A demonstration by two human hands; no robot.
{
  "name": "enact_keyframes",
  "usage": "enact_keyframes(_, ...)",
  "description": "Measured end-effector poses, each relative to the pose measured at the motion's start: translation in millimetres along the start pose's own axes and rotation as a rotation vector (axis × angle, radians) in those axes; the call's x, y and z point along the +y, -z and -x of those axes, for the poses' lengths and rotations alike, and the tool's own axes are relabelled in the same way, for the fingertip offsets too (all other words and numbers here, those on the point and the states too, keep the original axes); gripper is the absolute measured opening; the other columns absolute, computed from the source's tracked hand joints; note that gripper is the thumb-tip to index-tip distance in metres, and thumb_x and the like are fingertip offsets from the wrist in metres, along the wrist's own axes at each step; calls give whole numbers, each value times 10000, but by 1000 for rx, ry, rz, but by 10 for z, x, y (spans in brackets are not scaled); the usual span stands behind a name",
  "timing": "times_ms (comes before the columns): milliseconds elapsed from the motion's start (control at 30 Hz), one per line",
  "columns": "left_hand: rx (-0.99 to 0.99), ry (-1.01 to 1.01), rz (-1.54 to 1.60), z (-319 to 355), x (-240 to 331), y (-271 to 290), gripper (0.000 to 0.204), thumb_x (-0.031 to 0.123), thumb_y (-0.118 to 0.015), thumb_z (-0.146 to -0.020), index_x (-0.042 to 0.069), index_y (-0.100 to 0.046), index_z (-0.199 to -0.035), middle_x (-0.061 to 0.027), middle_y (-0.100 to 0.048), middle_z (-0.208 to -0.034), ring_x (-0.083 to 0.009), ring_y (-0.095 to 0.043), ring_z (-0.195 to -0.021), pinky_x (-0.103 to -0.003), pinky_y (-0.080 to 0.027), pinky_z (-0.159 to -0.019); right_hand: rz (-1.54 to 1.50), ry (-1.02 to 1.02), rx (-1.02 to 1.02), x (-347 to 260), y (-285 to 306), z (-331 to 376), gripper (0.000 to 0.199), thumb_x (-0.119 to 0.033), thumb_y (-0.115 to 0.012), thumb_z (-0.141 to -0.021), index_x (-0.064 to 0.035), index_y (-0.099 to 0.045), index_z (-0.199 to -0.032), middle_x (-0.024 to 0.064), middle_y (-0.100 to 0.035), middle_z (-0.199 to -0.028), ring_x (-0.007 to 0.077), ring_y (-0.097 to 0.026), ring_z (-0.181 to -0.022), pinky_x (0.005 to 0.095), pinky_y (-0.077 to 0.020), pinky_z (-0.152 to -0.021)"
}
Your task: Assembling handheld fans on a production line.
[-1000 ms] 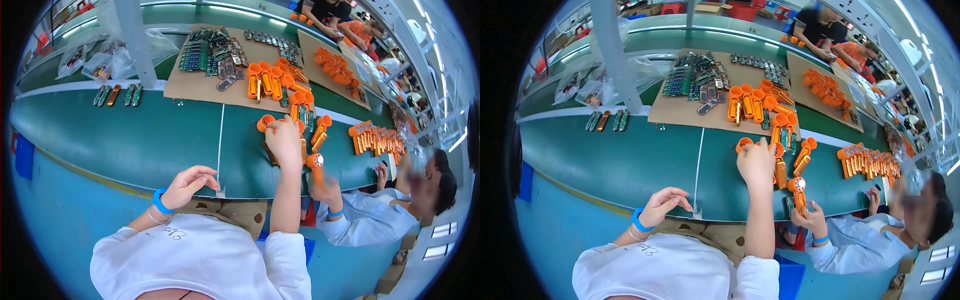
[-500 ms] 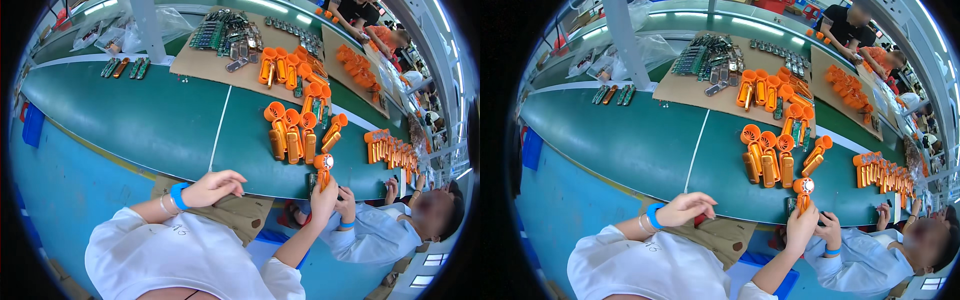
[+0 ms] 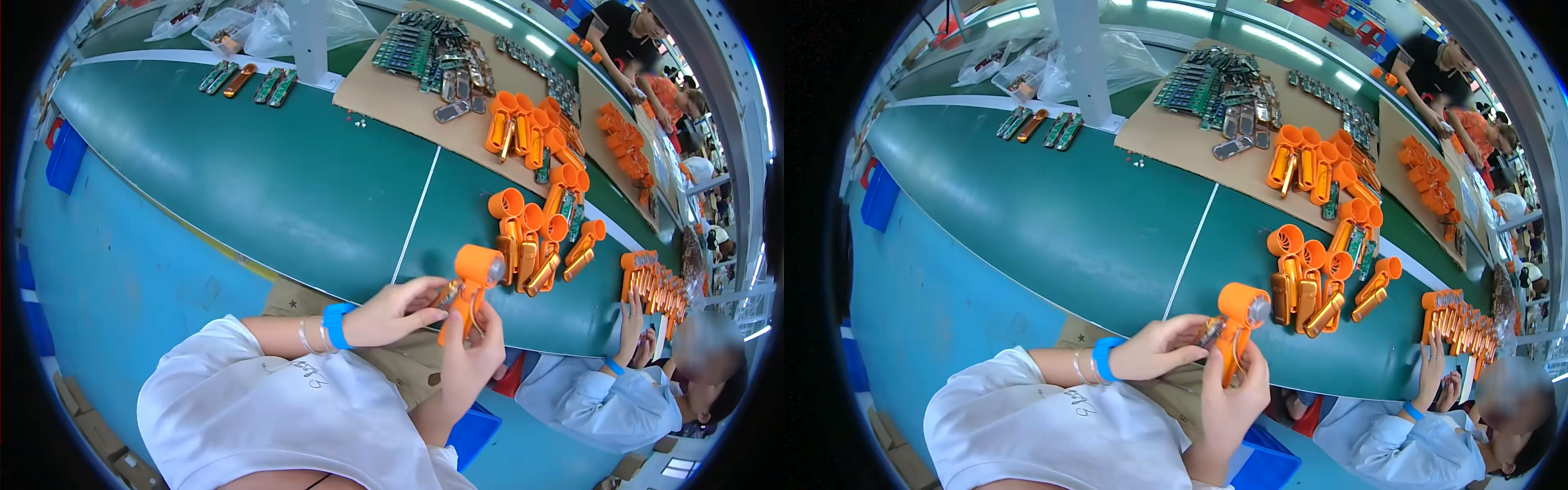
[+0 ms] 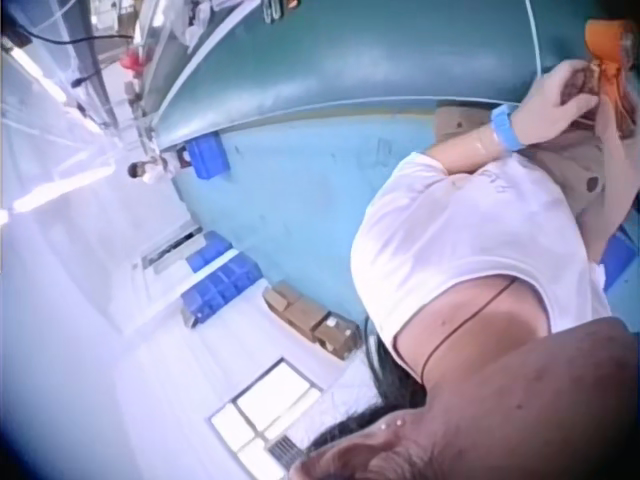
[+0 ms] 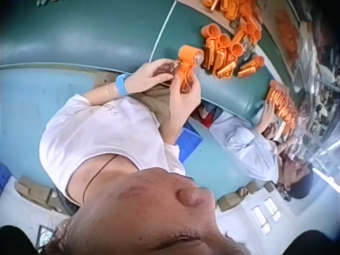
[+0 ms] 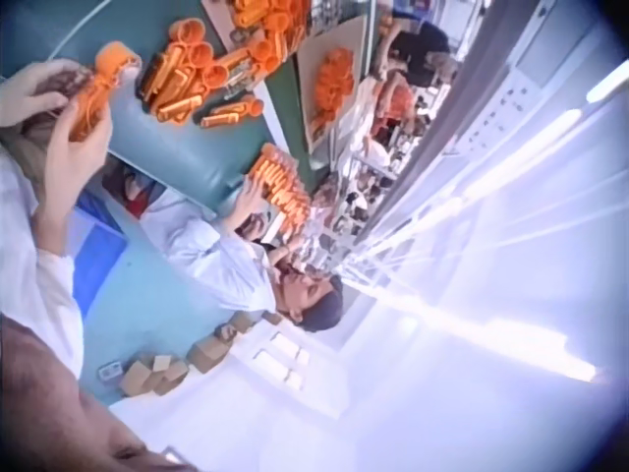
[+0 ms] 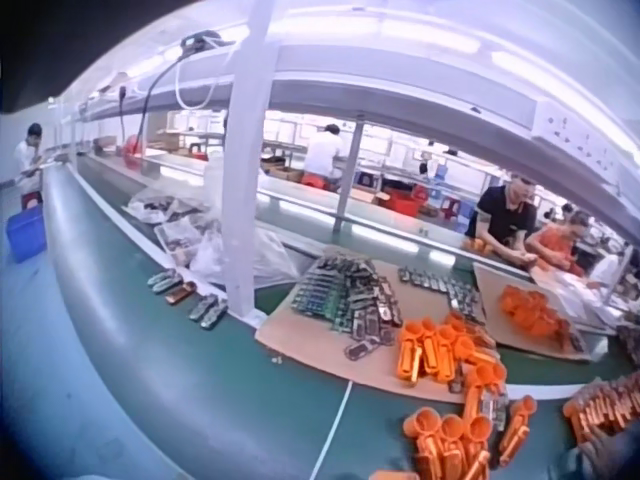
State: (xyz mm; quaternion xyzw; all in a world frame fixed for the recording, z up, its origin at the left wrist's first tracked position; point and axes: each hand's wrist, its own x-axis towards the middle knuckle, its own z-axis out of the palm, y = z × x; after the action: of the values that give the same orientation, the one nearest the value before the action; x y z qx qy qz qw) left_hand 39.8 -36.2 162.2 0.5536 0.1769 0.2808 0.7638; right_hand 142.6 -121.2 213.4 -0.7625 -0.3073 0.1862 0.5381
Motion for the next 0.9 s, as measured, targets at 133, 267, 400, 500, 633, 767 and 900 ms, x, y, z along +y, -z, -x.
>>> enact_keyframes(133, 42, 184, -23, 123, 372, 292, 514, 129, -512, -950, 71, -300, -1415, -90, -622, -909, -122, -630, -698, -260, -513, -621, 335, 247, 40, 29, -303, -99, 365, -138, -699, -782, 62, -553, -1049, 179, -579, -886, 332, -592, -801, 400, -479, -699)
enact_keyframes(267, 56, 170, 52, 66, 361, 449, 558, 106, -482, -956, 133, -230, -1453, -88, -575, -933, -116, -619, -697, -250, -535, -618, 484, 302, 56, 81, -521, -92, 382, -172, -692, -783, 51, -538, -1052, 187, -557, -879, 366, -560, -818, 444, -461, -704)
enact_keyframes(400, 37, 283, 105, 46, 467, 512, 557, 122, -472, -965, 95, -205, -1453, -111, -526, -1068, -129, -601, -834, -254, -521, -688, 484, 286, -71, 105, -586, -56, 449, -233, -688, -813, 59, -526, -1113, 198, -566, -948, 363, -570, -875, 434, -470, -750)
enact_keyframes(500, -1, 226, 112, 40, 374, 529, 503, 130, -469, -964, 134, -258, -1421, -94, -516, -979, -142, -610, -826, -284, -564, -678, 303, 154, -155, -107, -411, -71, 448, -205, -679, -820, 55, -520, -1149, 194, -577, -987, 297, -601, -847, 378, -489, -745)
enact_keyframes(633, 22, 322, 239, 33, 427, 523, 443, 195, -429, -990, 122, -275, -1399, -84, -528, -983, -145, -623, -833, -290, -560, -717, -38, 86, -130, 130, -104, -148, 350, -76, -565, -838, 73, -526, -1152, 168, -602, -1031, 213, -584, -841, 325, -466, -771)
enact_keyframes(767, 41, 277, 290, 61, 354, 536, 434, 177, -407, -998, 92, -272, -1402, -109, -559, -1086, -146, -629, -858, -288, -535, -767, 20, 341, -263, 238, 38, -341, 499, -50, -699, -697, 38, -532, -1159, 149, -563, -1063, 207, -534, -856, 306, -417, -776)
enact_keyframes(900, 83, 306, 347, 75, 368, 523, 435, 188, -412, -998, 91, -277, -1400, -109, -560, -1057, -156, -631, -866, -302, -538, -772, -35, 468, -367, 250, -35, -373, 417, -4, -698, -706, 16, -573, -1103, 128, -526, -1117, 186, -515, -928, 271, -392, -759)
